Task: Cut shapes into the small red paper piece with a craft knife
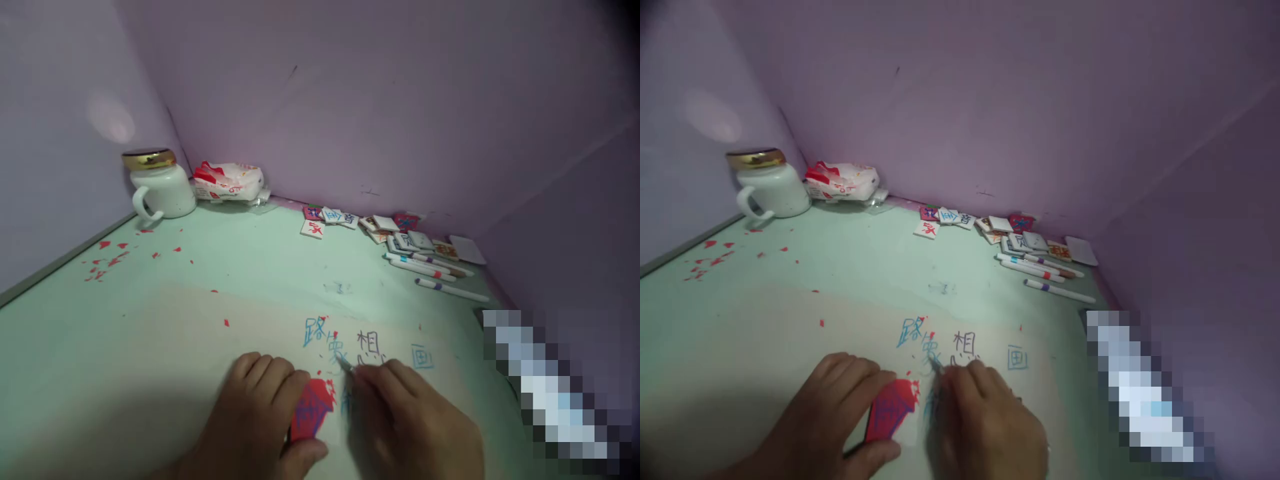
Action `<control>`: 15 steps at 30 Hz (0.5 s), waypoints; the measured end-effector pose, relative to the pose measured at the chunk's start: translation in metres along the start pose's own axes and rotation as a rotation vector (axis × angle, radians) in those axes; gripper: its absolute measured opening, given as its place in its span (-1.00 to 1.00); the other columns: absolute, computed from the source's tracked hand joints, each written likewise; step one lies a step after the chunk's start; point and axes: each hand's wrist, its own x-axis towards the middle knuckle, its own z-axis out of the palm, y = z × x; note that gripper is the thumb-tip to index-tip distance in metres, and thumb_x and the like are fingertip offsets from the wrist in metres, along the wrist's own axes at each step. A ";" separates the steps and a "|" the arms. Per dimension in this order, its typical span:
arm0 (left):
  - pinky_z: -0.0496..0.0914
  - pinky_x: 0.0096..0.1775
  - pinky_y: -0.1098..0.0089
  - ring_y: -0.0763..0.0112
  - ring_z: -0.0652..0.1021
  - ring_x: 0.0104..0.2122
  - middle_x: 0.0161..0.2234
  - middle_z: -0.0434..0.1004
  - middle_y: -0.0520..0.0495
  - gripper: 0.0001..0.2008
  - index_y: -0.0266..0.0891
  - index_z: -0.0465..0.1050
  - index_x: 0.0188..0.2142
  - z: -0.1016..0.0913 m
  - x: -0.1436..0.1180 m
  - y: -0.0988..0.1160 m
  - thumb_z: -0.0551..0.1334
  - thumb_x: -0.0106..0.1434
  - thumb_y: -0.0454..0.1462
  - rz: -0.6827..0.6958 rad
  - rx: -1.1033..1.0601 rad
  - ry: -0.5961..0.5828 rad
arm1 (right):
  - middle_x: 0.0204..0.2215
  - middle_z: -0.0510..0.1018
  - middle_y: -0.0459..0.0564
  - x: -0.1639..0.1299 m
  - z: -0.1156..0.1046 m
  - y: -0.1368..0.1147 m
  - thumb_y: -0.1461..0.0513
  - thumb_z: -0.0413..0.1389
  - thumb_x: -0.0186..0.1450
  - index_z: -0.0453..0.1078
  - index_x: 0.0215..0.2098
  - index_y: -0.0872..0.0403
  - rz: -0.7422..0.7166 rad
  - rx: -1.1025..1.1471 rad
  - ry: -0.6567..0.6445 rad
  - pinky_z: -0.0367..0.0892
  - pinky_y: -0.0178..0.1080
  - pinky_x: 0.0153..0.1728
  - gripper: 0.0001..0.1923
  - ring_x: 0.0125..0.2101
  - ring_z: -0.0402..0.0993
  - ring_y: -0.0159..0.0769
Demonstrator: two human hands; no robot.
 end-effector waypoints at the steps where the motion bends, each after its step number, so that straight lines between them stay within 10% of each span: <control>1: 0.32 -0.28 0.17 0.24 0.44 -0.40 -0.38 0.46 -0.02 -0.75 -0.17 0.38 -0.23 -0.001 0.000 0.000 0.26 0.10 -0.16 0.001 0.003 0.000 | -0.55 0.53 -0.11 0.000 0.000 0.001 0.14 -0.05 0.35 0.46 -0.35 -0.02 0.078 0.003 0.040 0.22 -0.31 -0.68 -0.73 -0.61 0.49 -0.30; 15: 0.34 -0.29 0.15 0.22 0.43 -0.39 -0.37 0.48 -0.04 -0.78 -0.19 0.38 -0.32 -0.024 0.011 0.014 0.33 0.00 -0.29 -0.104 -0.061 -0.144 | -0.53 0.54 -0.09 -0.005 -0.001 -0.007 0.32 0.01 0.28 0.44 -0.31 0.05 -0.108 0.215 0.031 0.31 -0.32 -0.64 -0.83 -0.57 0.47 -0.32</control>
